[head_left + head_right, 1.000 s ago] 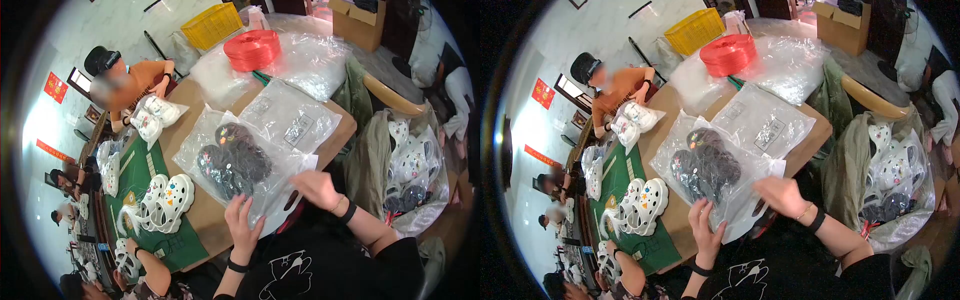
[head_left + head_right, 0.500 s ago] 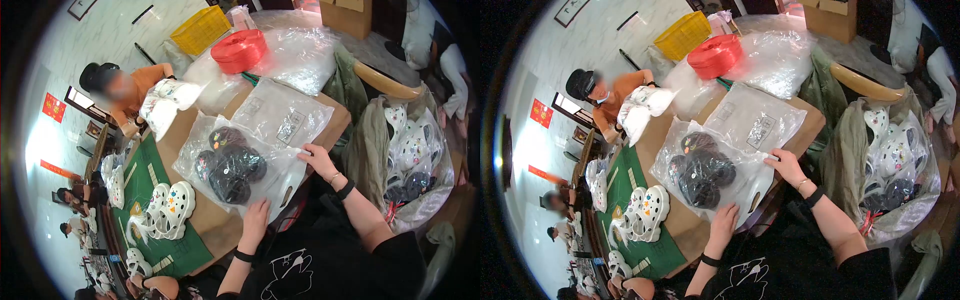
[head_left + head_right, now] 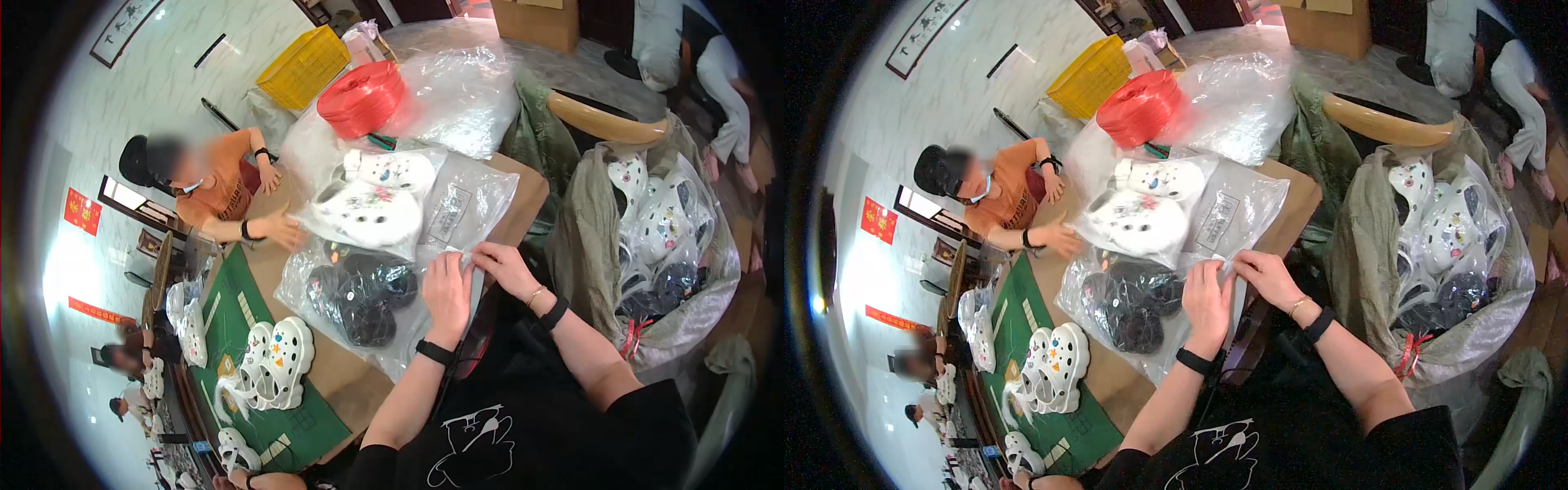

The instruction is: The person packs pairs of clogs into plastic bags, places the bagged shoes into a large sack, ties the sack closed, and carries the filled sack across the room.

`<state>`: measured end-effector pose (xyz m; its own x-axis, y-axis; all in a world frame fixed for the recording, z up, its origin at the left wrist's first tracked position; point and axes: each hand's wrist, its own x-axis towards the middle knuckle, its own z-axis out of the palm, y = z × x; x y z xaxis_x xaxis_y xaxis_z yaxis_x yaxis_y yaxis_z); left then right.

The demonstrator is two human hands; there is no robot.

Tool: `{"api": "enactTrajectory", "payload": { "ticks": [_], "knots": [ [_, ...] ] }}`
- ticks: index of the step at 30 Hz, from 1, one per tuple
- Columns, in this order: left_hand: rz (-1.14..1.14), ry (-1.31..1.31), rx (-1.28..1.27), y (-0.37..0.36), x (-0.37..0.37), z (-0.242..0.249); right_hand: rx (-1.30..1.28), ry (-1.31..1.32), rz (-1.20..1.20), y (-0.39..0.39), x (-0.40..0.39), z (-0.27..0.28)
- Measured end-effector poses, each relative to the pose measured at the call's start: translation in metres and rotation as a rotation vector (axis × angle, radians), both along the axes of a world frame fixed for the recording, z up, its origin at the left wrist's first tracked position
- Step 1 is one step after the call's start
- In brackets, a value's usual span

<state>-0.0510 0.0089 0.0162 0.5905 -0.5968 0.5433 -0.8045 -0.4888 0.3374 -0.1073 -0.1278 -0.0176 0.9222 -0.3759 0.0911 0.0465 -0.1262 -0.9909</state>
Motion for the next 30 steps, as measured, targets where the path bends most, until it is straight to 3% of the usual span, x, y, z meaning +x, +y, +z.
{"api": "enactTrajectory", "payload": {
  "ticks": [3,5,13,19,30],
  "knots": [
    [0.024,0.023,-0.023,-0.002,0.003,-0.011,-0.032,-0.035,-0.008,-0.001,0.003,-0.001],
    [0.012,0.030,-0.059,0.000,0.003,-0.015,0.053,0.131,-0.009,-0.004,0.009,-0.007],
    [0.044,-0.075,0.084,0.002,0.001,-0.014,-0.069,0.107,-0.008,0.001,0.021,-0.012],
    [0.062,-0.149,0.057,0.010,0.000,-0.022,-0.082,0.131,-0.066,0.003,0.020,-0.009],
    [0.211,0.016,0.209,0.110,-0.034,-0.025,-0.028,0.144,-0.092,-0.002,0.022,-0.016]
  ]
}}
